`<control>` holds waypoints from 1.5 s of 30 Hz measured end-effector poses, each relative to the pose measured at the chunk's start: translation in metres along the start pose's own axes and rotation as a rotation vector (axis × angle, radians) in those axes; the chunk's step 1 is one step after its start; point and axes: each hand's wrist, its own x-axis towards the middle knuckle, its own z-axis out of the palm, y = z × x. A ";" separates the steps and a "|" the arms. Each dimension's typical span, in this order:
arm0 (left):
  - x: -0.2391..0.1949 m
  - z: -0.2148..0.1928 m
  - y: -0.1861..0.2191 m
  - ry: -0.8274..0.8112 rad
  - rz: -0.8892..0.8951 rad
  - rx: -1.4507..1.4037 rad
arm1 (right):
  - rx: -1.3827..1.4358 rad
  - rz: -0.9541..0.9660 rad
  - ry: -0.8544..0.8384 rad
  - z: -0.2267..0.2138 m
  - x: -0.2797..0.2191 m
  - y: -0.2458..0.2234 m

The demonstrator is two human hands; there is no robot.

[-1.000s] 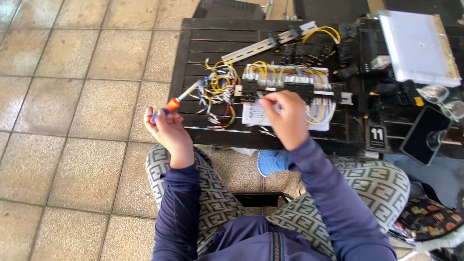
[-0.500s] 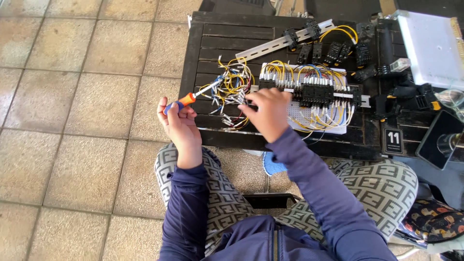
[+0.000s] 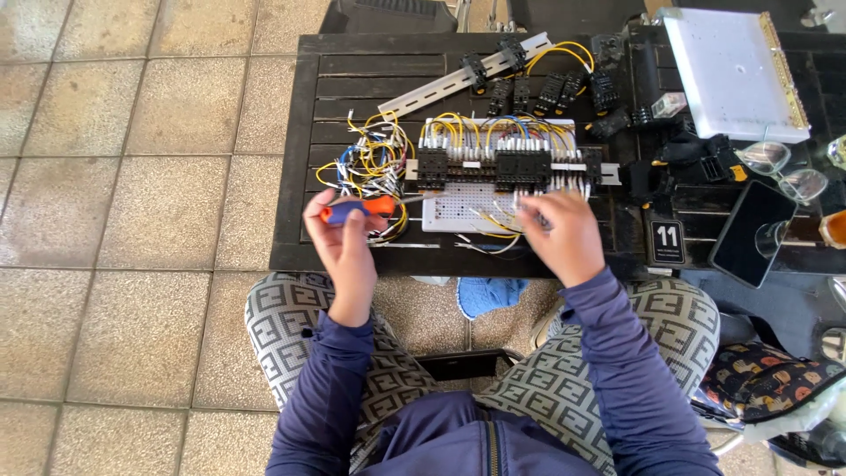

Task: The person uses a screwdriver to tighten screws on a terminal block mounted on a breadboard, securing multiple colored wires. The person works methodically across the terminals, adjusting and tightening connections throughout the clip.

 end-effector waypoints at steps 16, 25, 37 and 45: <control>0.011 0.134 0.006 -0.611 0.364 0.458 | -0.194 0.175 0.326 0.040 -0.007 -0.002; 0.020 0.163 0.011 -0.770 0.541 0.643 | -0.227 0.124 0.324 0.025 -0.007 -0.026; 0.033 0.179 0.029 -0.978 0.581 0.658 | -0.325 0.153 0.387 0.042 -0.008 -0.018; 0.035 0.197 -0.007 -0.782 0.994 1.188 | -0.317 0.166 0.388 0.039 -0.007 -0.021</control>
